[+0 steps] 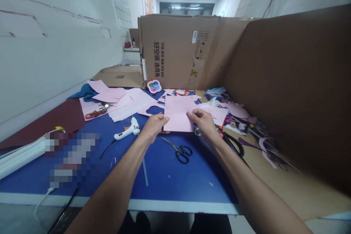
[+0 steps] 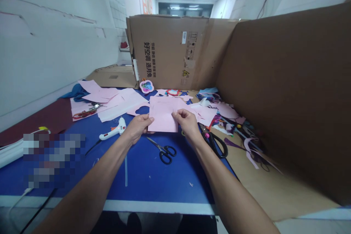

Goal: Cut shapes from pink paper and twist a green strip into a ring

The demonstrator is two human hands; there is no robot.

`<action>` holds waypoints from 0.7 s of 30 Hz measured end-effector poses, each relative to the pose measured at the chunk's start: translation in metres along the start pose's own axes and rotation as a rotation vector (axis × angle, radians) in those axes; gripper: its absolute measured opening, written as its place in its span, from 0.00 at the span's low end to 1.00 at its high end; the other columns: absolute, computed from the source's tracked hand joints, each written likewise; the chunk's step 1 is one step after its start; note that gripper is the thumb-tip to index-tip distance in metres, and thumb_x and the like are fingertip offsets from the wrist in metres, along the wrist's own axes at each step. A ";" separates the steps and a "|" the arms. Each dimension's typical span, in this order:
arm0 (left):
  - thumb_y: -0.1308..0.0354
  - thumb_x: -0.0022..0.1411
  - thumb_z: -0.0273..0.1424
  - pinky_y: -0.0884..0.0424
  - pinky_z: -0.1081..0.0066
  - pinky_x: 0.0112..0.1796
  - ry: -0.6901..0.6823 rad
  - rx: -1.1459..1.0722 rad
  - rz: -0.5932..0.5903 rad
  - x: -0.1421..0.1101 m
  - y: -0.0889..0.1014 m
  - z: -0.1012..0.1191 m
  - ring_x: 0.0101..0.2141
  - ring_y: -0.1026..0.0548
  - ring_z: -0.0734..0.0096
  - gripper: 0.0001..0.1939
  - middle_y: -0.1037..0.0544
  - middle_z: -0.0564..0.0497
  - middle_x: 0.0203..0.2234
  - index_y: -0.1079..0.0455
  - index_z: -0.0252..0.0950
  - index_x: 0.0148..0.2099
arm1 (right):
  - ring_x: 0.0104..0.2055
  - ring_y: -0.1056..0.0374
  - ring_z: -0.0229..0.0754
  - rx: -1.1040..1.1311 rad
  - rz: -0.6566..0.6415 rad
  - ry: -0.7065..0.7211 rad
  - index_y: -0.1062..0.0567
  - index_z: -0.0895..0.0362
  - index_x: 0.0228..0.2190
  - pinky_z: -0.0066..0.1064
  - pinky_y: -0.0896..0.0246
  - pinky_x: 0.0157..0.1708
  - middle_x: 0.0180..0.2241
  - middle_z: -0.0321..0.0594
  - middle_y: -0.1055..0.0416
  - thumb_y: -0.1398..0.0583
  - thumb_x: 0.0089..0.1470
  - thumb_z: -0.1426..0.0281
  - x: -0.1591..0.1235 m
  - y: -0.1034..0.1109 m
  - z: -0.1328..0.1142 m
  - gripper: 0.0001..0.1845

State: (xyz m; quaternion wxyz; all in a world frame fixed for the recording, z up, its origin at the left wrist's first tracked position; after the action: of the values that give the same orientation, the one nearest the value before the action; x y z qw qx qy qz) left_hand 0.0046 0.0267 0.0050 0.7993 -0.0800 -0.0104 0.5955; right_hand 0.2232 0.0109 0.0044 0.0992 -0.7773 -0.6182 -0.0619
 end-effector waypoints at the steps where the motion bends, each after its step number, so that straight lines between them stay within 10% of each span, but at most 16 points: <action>1: 0.28 0.55 0.38 0.23 0.68 0.28 -0.011 -0.014 -0.001 0.000 0.000 0.001 0.27 0.22 0.66 0.13 0.18 0.48 0.27 0.22 0.35 0.36 | 0.26 0.41 0.37 -0.003 -0.005 -0.001 0.22 0.55 0.25 0.31 0.44 0.27 0.24 0.35 0.30 0.25 0.39 0.48 0.000 0.000 -0.001 0.25; 21: 0.22 0.44 0.44 0.23 0.67 0.31 -0.104 -0.194 0.074 0.002 0.007 0.009 0.30 0.19 0.62 0.24 0.15 0.45 0.32 0.21 0.34 0.38 | 0.27 0.42 0.37 -0.111 -0.174 -0.002 0.24 0.55 0.26 0.31 0.48 0.28 0.24 0.34 0.31 0.28 0.45 0.47 -0.006 -0.010 0.001 0.24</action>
State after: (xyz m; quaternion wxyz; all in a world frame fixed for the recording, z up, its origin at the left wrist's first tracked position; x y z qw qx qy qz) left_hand -0.0030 0.0316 0.0130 0.7636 -0.1265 -0.1064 0.6241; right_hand 0.2120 0.0082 0.0026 0.0494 -0.7252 -0.6789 -0.1035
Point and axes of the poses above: each hand's wrist, its own x-axis towards the middle knuckle, its own y-axis out of the back of the hand, z = x × y, the point moved 4 cm from there along x, towards the middle knuckle
